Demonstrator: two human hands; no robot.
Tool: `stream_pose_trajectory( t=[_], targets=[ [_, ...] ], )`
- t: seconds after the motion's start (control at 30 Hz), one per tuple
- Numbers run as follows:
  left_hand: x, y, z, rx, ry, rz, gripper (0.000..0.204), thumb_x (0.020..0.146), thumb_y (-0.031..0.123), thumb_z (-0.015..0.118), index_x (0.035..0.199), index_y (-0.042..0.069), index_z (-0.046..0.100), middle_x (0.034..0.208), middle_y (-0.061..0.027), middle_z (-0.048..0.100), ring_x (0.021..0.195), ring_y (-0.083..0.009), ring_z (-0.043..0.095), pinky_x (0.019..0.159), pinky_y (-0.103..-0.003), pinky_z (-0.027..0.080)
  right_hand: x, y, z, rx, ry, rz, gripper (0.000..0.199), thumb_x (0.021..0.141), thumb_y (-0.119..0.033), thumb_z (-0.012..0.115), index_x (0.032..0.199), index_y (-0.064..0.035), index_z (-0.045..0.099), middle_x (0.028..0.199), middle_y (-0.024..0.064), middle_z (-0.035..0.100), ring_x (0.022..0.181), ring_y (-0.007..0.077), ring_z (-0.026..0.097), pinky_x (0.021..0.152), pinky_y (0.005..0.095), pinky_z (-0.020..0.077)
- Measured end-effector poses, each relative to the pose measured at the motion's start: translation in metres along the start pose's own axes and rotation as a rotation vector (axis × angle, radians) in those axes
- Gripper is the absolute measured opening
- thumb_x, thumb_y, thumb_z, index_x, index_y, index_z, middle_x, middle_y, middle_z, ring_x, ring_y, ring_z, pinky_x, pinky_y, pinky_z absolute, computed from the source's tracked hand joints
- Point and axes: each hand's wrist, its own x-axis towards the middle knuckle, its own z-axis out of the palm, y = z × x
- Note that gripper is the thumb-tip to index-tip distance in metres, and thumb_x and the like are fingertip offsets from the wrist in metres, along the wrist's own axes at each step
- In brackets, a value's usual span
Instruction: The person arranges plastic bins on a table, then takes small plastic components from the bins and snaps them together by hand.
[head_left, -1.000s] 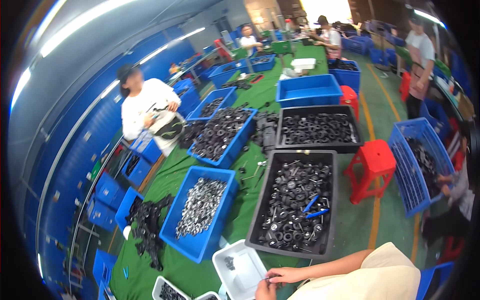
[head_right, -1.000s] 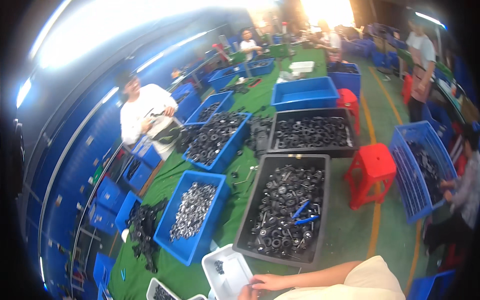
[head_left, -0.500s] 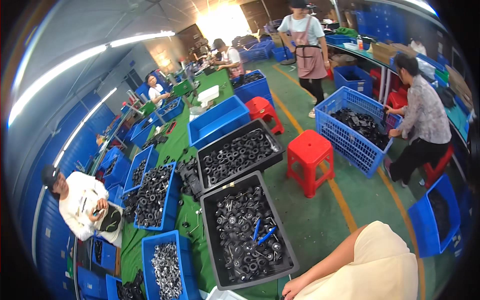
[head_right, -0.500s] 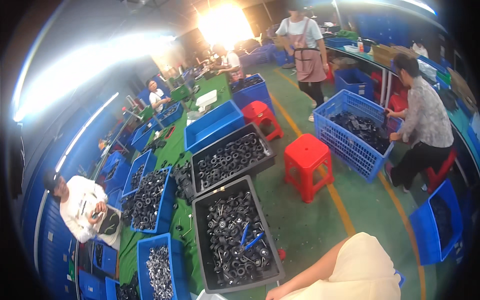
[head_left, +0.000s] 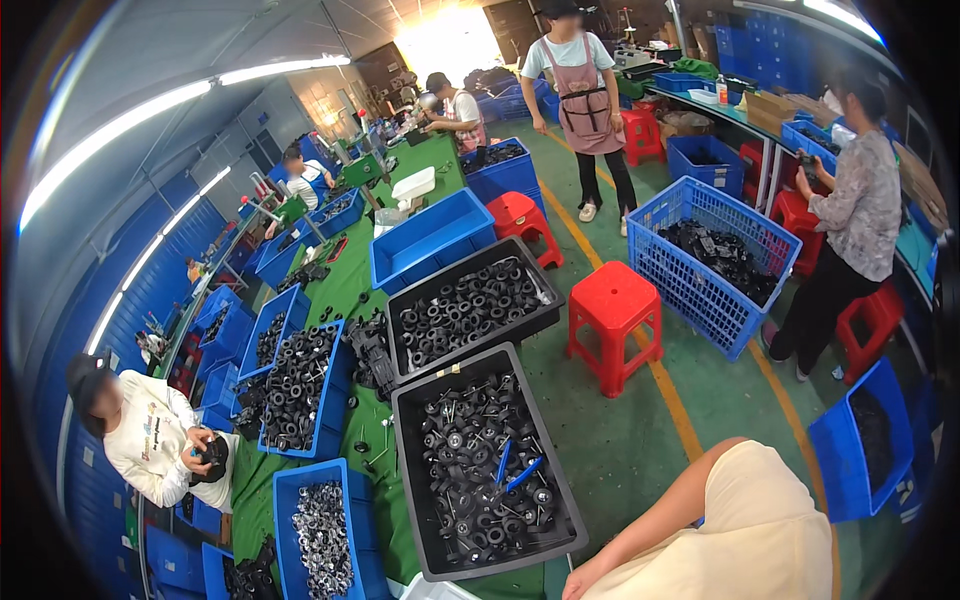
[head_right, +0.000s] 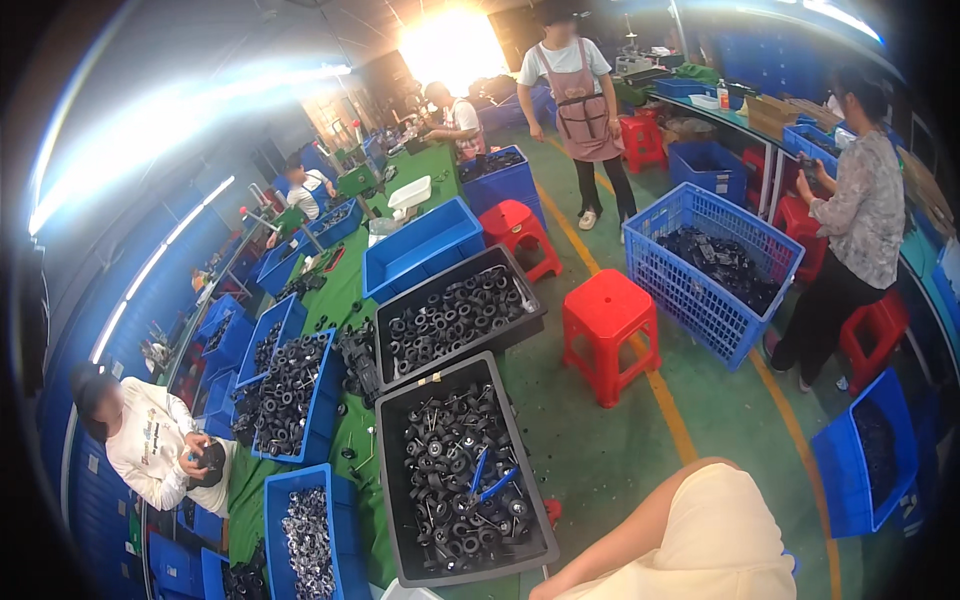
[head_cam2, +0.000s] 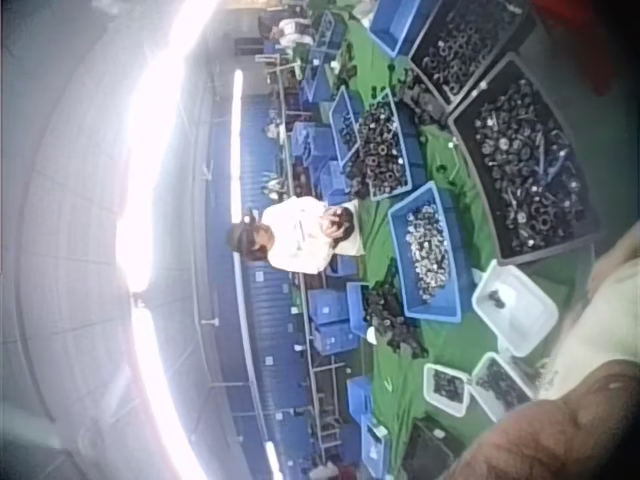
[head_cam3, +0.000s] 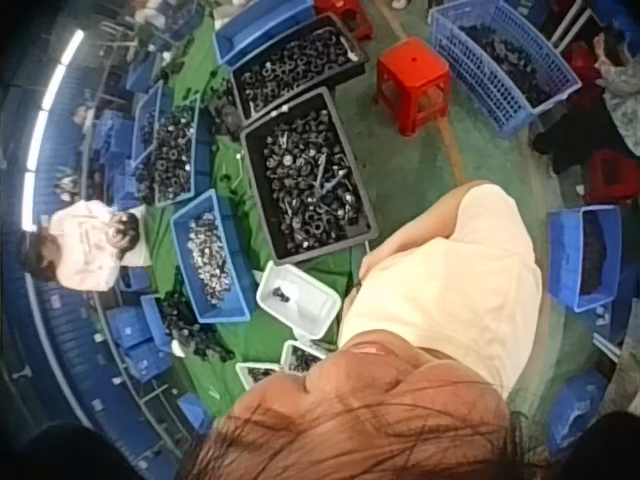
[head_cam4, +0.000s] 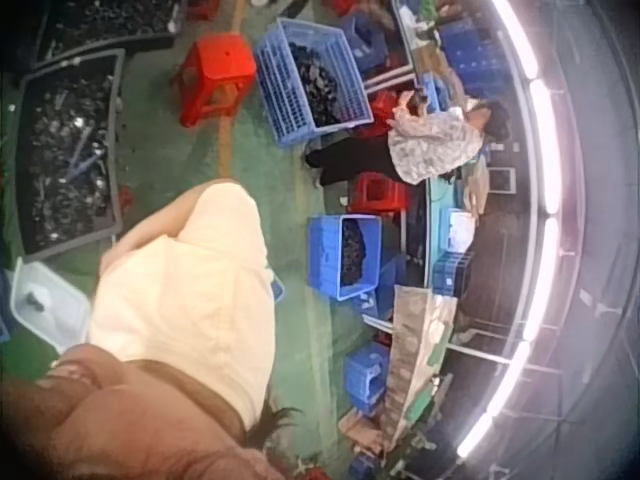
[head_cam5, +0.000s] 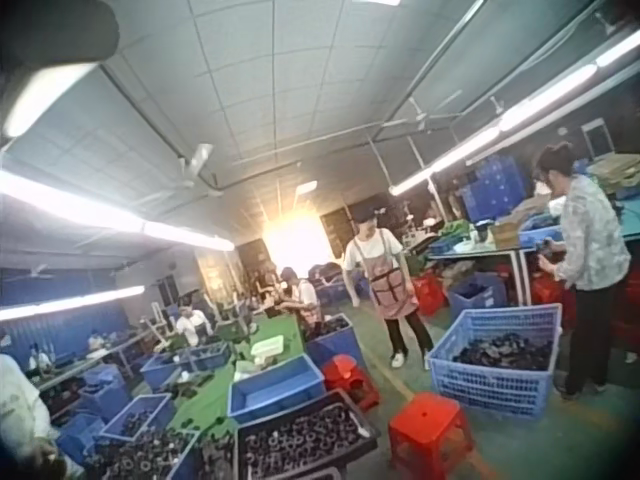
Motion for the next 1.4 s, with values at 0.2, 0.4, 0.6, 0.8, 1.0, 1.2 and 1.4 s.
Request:
stream_pose_trajectory(
  t=[0.2,0.4,0.6,0.8,1.0,1.2,1.4],
  targets=[
    [-0.04,-0.008,-0.036,-0.183,0.071,-0.185,0.024,0.075,0.022,0.044,0.089,0.002,0.044,0.067,-0.0113,0.051,0.061,-0.0235,0.049,0.05,-0.03,0.037,-0.032,0.0,0.015,0.146,-0.137,-0.068,0.028,0.078,-0.03,0.041,0.077,-0.0027,0.049,0.065,-0.0002,0.046,0.062,0.0091,0.042,0.055,0.0229,0.0357],
    [-0.06,-0.066,-0.065,-0.681,0.489,-0.23,0.024,0.073,0.019,0.046,0.089,0.001,0.044,0.072,-0.0064,0.049,0.059,-0.0202,0.049,0.048,-0.027,0.039,-0.029,-0.058,-0.022,0.348,-0.14,0.082,0.027,0.08,-0.027,0.039,0.064,-0.0055,0.046,0.058,-0.0016,0.04,0.052,0.0065,0.038,0.048,0.0202,0.0338],
    [-0.003,0.052,-0.03,-0.914,0.47,0.277,0.01,0.075,0.015,0.043,0.078,0.005,0.045,0.058,0.0039,0.039,0.046,-0.0026,0.032,0.042,-0.016,0.027,0.069,-0.074,-0.027,0.608,0.071,-0.038,0.023,0.08,-0.018,0.039,0.091,-0.0012,0.048,0.073,0.0059,0.051,0.061,0.0109,0.049,0.053,0.0212,0.0398],
    [-0.017,0.03,-0.032,-0.77,0.553,0.279,0.015,0.079,0.018,0.039,0.077,0.004,0.045,0.058,0.0037,0.041,0.047,-0.0028,0.033,0.041,-0.015,0.028,0.11,-0.07,-0.013,0.562,0.015,0.051,0.024,0.077,-0.019,0.044,0.091,-0.0002,0.041,0.07,0.0021,0.045,0.06,0.0086,0.044,0.055,0.0201,0.0373],
    [-0.03,0.007,-0.011,-0.037,0.695,0.123,0.011,0.075,0.009,0.04,0.079,0.0,0.039,0.063,-0.0181,0.051,0.057,-0.0303,0.051,0.048,-0.037,0.039,0.112,-0.073,0.03,-0.502,-0.053,0.062,0.022,0.073,-0.025,0.049,0.072,-0.0028,0.045,0.056,0.0066,0.047,0.054,0.0154,0.046,0.05,0.0283,0.0364],
    [-0.062,-0.074,-0.006,0.161,0.731,0.637,0.012,0.074,0.01,0.04,0.082,0.001,0.041,0.061,-0.0107,0.052,0.05,-0.0233,0.05,0.044,-0.032,0.038,0.083,-0.073,0.002,-0.16,0.002,0.089,0.023,0.076,-0.015,0.043,0.057,-0.0025,0.044,0.055,0.0015,0.046,0.049,0.0115,0.045,0.044,0.0236,0.0347],
    [-0.076,-0.044,-0.036,-0.913,0.822,0.081,0.015,0.078,0.017,0.041,0.083,0.004,0.045,0.058,0.0022,0.039,0.044,-0.0029,0.031,0.038,-0.015,0.025,0.127,-0.077,0.015,0.779,-0.179,0.437,0.015,0.076,-0.01,0.036,0.062,-0.0051,0.038,0.05,-0.0005,0.031,0.038,0.0062,0.024,0.036,0.0188,0.02]
  ],
)
